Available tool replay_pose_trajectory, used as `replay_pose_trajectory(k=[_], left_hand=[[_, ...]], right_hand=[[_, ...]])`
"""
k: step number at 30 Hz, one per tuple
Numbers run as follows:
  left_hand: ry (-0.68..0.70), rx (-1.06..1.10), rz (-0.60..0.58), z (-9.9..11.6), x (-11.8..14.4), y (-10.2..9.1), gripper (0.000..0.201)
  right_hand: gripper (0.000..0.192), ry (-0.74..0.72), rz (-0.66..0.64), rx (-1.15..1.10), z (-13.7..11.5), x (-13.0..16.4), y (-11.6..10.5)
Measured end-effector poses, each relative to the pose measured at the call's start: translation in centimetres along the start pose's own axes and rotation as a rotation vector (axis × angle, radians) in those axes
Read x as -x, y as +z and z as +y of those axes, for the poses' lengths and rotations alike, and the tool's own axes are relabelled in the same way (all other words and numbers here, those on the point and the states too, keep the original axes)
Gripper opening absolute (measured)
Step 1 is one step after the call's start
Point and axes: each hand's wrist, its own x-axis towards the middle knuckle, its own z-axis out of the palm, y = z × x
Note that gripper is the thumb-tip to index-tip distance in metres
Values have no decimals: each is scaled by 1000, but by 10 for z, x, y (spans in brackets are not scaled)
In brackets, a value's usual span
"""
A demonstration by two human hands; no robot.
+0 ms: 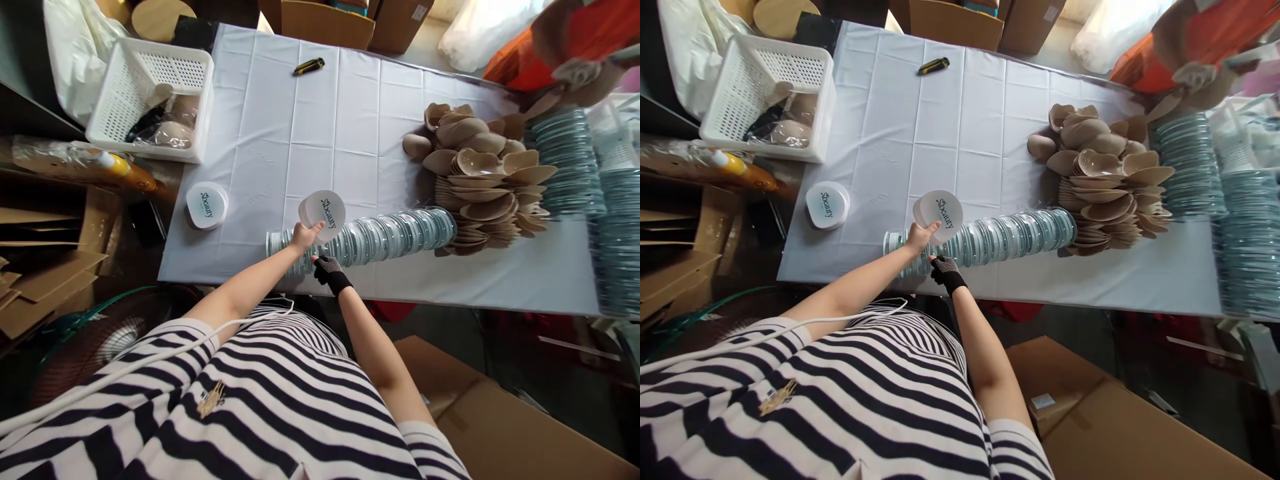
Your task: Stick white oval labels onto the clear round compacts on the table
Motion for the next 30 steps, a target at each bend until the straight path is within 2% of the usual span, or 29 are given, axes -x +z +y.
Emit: replay_pose_trajectory(k=[2, 4, 7, 9, 11, 13, 16, 19, 21, 24, 26, 28, 30], left_hand=[[0, 11, -7, 2, 0, 1, 32], [4, 69, -30, 6, 1, 0, 36], [-6, 147, -116, 14, 9, -5, 42], [-21, 164, -159, 16, 16, -9, 43], [-53, 164, -132, 17, 23, -12, 40], [-101, 155, -88, 16, 27, -13, 34], [-140, 149, -97, 15, 29, -13, 29], [-83, 233, -118, 16, 21, -17, 37], [-61, 292, -46, 17, 11, -24, 43], [-118, 318, 98, 16, -3, -37, 47], [-169, 326, 124, 14, -9, -42, 46], [-178, 319, 120, 11, -11, -44, 44], [-155, 288, 108, 10, -10, -43, 41]], right_hand=[[33, -75, 169, 282, -5, 6, -6], [34, -186, 399, 501, -13, 13, -17], [44, -378, 706, 519, -25, 23, -38], [52, -488, 777, 488, -33, 29, -46], [56, -574, 785, 535, -42, 32, -44], [54, -598, 747, 580, -49, 32, -35], [50, -436, 694, 463, -52, 30, -24], [50, -332, 822, 285, -34, 43, -27], [49, -334, 849, 352, -7, 63, -28], [43, -270, 668, 655, 36, 93, -15], [39, -218, 519, 816, 52, 98, 2], [36, -188, 421, 907, 52, 86, 20], [34, -167, 364, 940, 40, 65, 34]])
